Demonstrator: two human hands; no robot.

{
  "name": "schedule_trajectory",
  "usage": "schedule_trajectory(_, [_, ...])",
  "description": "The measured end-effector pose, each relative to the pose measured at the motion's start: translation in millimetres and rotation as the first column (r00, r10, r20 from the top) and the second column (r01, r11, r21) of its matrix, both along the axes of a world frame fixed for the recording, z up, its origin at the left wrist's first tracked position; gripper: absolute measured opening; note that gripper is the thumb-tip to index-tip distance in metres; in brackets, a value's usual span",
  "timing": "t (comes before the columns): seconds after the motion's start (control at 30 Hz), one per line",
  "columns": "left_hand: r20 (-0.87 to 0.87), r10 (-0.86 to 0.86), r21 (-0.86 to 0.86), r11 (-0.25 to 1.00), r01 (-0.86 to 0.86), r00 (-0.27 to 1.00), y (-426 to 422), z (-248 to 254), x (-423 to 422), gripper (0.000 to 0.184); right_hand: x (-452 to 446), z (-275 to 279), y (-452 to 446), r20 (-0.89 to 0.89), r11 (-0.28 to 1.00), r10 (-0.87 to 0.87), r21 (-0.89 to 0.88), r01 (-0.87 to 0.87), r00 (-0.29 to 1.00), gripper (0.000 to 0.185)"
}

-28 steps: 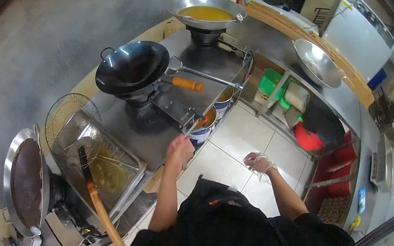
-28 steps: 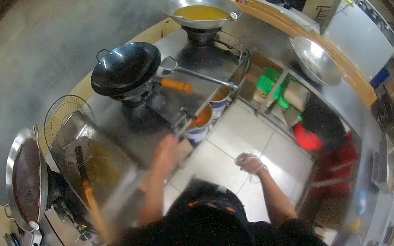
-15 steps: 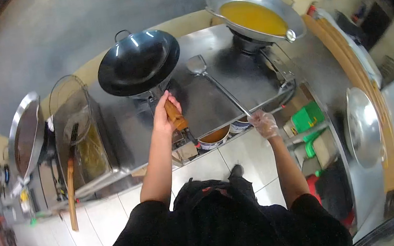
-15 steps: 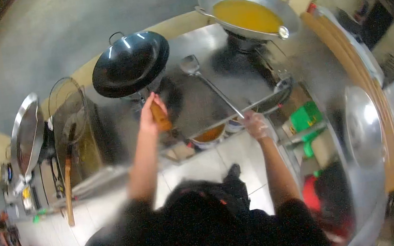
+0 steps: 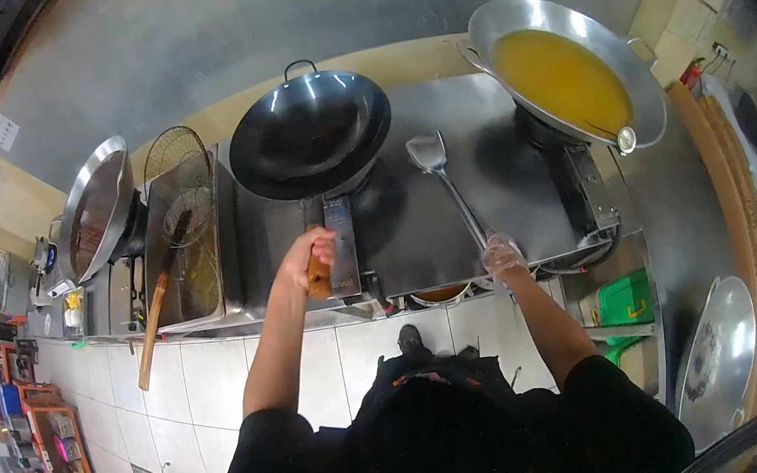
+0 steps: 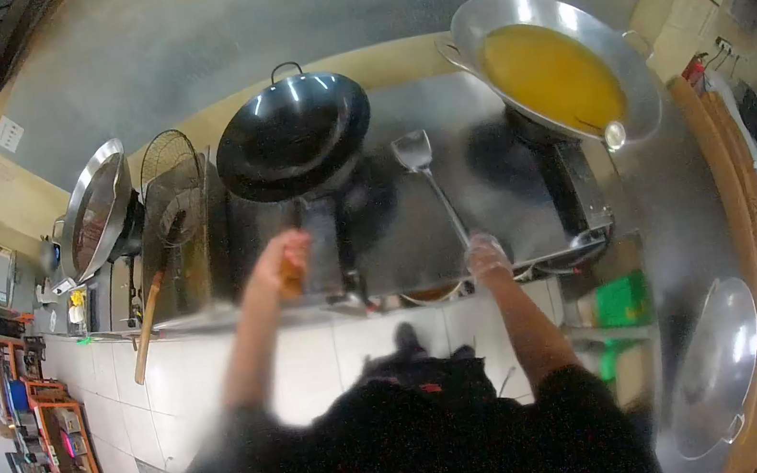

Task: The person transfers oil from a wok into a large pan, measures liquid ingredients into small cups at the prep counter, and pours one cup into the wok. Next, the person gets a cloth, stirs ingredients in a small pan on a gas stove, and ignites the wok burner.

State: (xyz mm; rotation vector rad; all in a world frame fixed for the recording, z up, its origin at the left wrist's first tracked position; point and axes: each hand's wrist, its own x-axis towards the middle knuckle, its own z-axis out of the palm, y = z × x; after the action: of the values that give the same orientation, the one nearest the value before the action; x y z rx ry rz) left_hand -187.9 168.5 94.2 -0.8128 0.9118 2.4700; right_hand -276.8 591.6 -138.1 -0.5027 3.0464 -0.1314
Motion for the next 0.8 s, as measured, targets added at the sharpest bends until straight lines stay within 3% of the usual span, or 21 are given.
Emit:
schedule_trajectory(0.07, [0.017,0.011,-0.024,1.0,-0.01,1.0,-8.2,13.2,7.0,0.014,-33.9,-61.2,6.0,0.215,1.0,-0.003,-0.01,0.005,0.977,0.037])
schedule_trajectory(0.1, [0.025,0.017,-0.05,0.999,-0.016,1.0,-11.5,24.7,9.9,0.013,-62.7,-122.5,19.5,0.345,0.998,0.051,-0.04,-0.04,0.937,0.04])
schedule_trajectory(0.2, [0.071,0.067,-0.089,0.994,-0.06,0.995,-18.2,58.3,13.9,0.014,-43.3,-14.8,-17.5,0.201,0.982,0.133,0.109,-0.157,0.971,0.036])
schedule_trajectory(0.33, [0.071,0.024,-0.188,0.982,-0.01,0.997,-34.2,86.0,8.2,0.014,-10.9,52.6,3.5,-0.014,0.907,0.339,0.271,-0.323,0.941,0.03])
schedule_trajectory(0.43, [0.006,-0.081,-0.259,0.963,0.079,0.997,-43.4,97.3,0.5,0.016,31.7,57.2,78.2,-0.095,0.897,0.441,0.006,-0.442,0.893,0.024])
schedule_trajectory(0.5, [-0.018,-0.103,-0.34,0.936,0.091,0.995,-38.0,123.8,-4.0,0.017,76.9,137.1,85.8,0.115,0.939,0.199,-0.306,-0.156,0.973,0.022])
schedule_trajectory(0.57, [-0.032,-0.145,-0.324,0.937,0.127,0.989,-31.4,148.4,-15.8,0.017,110.5,261.4,68.2,0.516,0.911,-0.138,-0.269,0.313,0.845,0.036])
schedule_trajectory(0.63, [-0.086,-0.2,-0.406,0.902,0.149,0.976,-16.9,171.1,-29.4,0.016,137.7,263.3,109.9,0.464,0.877,-0.145,-0.349,0.33,0.874,0.041])
schedule_trajectory(0.73, [-0.15,-0.293,-0.476,0.859,0.191,0.944,10.0,189.2,-59.0,0.016,156.4,311.0,155.4,0.628,0.822,-0.257,-0.257,0.508,0.734,0.042])
schedule_trajectory(0.8, [-0.172,-0.351,-0.562,0.803,0.201,0.921,33.8,195.6,-83.1,0.017,158.3,368.0,157.8,0.578,0.614,-0.274,-0.51,0.602,0.769,0.041])
